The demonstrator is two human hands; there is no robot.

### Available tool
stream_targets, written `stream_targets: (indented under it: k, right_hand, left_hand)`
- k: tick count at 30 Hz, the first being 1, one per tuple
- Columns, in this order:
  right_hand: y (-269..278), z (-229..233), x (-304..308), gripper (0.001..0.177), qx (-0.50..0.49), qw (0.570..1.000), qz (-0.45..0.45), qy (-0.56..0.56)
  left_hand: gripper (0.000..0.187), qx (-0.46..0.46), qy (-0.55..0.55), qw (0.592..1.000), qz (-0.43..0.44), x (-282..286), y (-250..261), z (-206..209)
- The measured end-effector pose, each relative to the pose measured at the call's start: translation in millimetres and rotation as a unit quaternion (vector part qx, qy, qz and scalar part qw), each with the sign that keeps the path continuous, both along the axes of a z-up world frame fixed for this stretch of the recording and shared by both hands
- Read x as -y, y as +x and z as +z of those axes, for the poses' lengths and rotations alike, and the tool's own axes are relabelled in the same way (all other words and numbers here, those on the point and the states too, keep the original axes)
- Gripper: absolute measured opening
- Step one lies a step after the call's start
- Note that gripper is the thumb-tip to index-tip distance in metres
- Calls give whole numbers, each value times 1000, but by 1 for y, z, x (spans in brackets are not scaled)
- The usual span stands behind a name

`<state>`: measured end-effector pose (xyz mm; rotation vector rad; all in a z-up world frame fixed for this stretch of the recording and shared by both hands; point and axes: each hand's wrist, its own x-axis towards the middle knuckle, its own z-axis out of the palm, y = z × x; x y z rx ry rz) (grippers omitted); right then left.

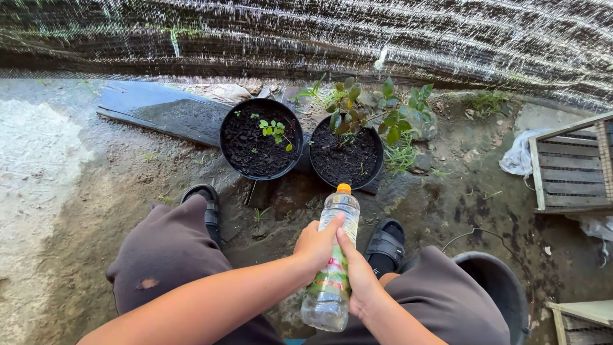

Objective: Watering potted plants using a plastic squeeze bottle

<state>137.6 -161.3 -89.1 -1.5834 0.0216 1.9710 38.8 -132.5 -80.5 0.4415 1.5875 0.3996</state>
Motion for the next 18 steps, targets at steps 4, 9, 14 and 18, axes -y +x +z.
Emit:
stream_targets:
  k: [4, 9, 14, 18]
  right_hand:
    - [1, -1, 1, 51, -10, 1000, -6, 13]
    - [1, -1, 2, 50, -2, 1000, -1, 15]
    - [2, -3, 4, 51, -3, 1000, -2, 16]
    - [3, -3, 4, 52, -4, 1000, 2, 15]
  left_hand:
    - [50, 8, -5, 1000, 8, 1, 0, 2]
    - [52, -2, 1, 1000, 0, 2, 1, -1]
    - [51, 4, -2, 1000, 4, 4, 2, -1]
    - [50, 5, 3, 1000, 8, 5, 2, 0]
